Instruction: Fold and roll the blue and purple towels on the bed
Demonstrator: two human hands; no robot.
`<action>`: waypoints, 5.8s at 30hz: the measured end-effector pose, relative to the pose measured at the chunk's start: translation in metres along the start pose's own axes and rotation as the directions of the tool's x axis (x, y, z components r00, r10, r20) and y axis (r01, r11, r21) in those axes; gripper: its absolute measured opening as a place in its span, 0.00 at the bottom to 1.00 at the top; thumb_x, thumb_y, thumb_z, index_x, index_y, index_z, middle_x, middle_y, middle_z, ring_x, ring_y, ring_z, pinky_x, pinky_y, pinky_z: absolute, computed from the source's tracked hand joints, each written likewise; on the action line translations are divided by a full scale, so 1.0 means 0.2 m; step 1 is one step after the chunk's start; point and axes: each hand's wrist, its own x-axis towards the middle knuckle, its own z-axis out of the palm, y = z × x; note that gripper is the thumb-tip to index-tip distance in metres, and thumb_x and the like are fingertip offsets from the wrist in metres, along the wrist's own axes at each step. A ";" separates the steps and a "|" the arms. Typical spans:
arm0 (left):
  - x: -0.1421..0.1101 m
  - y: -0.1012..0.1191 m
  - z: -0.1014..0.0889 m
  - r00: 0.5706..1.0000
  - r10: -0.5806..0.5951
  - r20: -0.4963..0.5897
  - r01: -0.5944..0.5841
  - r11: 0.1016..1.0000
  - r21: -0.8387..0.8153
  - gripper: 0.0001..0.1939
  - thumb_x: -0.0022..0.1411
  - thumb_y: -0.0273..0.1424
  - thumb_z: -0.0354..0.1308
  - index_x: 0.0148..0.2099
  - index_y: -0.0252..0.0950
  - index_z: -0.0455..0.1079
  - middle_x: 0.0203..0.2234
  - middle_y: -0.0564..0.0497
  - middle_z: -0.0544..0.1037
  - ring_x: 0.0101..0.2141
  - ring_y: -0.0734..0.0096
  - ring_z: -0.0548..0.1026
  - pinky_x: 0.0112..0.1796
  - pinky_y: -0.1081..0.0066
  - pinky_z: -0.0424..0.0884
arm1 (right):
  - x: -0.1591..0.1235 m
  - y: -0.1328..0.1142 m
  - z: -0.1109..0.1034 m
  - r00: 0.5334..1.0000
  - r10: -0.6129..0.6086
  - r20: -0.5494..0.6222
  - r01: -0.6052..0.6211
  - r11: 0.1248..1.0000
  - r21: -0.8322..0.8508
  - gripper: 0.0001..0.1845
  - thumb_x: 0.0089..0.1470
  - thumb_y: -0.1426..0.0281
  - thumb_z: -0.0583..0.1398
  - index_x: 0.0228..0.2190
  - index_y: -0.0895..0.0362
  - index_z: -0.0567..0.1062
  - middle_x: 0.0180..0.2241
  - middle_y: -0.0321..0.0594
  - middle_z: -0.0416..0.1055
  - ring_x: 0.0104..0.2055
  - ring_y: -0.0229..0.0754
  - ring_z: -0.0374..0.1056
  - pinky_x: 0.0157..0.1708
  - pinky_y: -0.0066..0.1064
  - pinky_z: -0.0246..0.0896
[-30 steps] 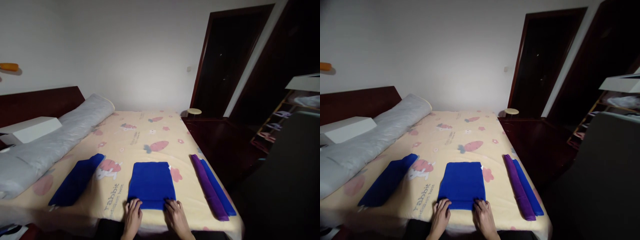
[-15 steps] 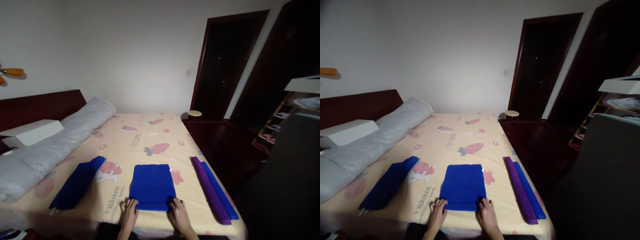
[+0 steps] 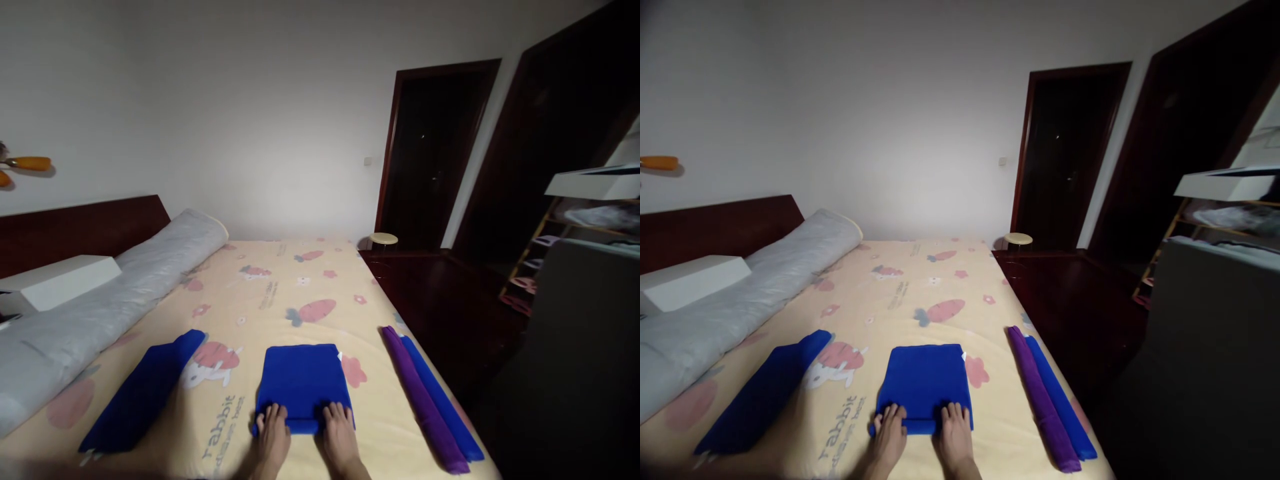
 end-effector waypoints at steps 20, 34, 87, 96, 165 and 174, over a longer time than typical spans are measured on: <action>-0.04 0.00 0.08 0.959 0.113 -0.262 -0.128 0.991 -0.040 0.21 0.62 0.21 0.45 0.50 0.43 0.73 0.47 0.50 0.78 0.50 0.65 0.72 0.54 0.61 0.61 | -0.04 0.00 0.14 0.969 -0.212 -0.128 0.225 0.969 0.098 0.22 0.53 0.77 0.53 0.48 0.52 0.73 0.48 0.41 0.73 0.51 0.46 0.66 0.57 0.39 0.50; 0.00 -0.30 0.07 0.943 0.069 -0.326 -0.090 0.995 -0.051 0.20 0.65 0.28 0.44 0.52 0.40 0.74 0.52 0.47 0.77 0.54 0.61 0.71 0.57 0.53 0.61 | -0.06 0.28 0.13 0.975 -0.195 -0.109 0.200 0.979 0.033 0.28 0.51 0.76 0.53 0.55 0.58 0.71 0.58 0.45 0.66 0.61 0.48 0.60 0.62 0.42 0.50; 0.22 -0.29 0.05 0.959 0.155 -0.239 -0.124 0.982 0.140 0.25 0.67 0.31 0.40 0.65 0.47 0.54 0.64 0.49 0.60 0.63 0.59 0.60 0.60 0.47 0.55 | 0.27 0.19 0.11 0.989 0.059 0.136 -0.066 0.996 0.052 0.30 0.64 0.59 0.45 0.62 0.60 0.61 0.65 0.47 0.50 0.68 0.52 0.45 0.65 0.51 0.40; 0.23 -0.03 0.06 0.952 0.305 0.028 -0.303 0.952 -0.036 0.26 0.67 0.30 0.39 0.66 0.48 0.52 0.65 0.53 0.60 0.63 0.68 0.60 0.59 0.57 0.60 | 0.29 0.05 0.15 0.954 -0.168 0.250 0.125 0.976 0.179 0.27 0.64 0.62 0.45 0.61 0.50 0.62 0.64 0.39 0.55 0.67 0.48 0.49 0.63 0.49 0.45; -0.18 0.06 0.06 0.979 0.200 0.037 -0.192 0.969 -0.158 0.24 0.65 0.29 0.43 0.59 0.46 0.67 0.58 0.52 0.71 0.59 0.68 0.66 0.60 0.61 0.58 | -0.15 -0.02 0.05 0.968 -0.245 0.057 0.227 0.949 0.217 0.25 0.56 0.72 0.52 0.54 0.53 0.70 0.52 0.40 0.72 0.53 0.44 0.66 0.58 0.38 0.52; -0.17 -0.18 0.07 0.941 0.169 -0.292 -0.169 0.985 0.025 0.20 0.67 0.32 0.46 0.57 0.45 0.69 0.55 0.49 0.74 0.56 0.62 0.70 0.59 0.52 0.58 | -0.15 0.18 0.08 0.976 -0.205 -0.072 0.209 0.976 0.065 0.24 0.62 0.65 0.50 0.58 0.57 0.67 0.60 0.44 0.63 0.63 0.50 0.57 0.63 0.46 0.49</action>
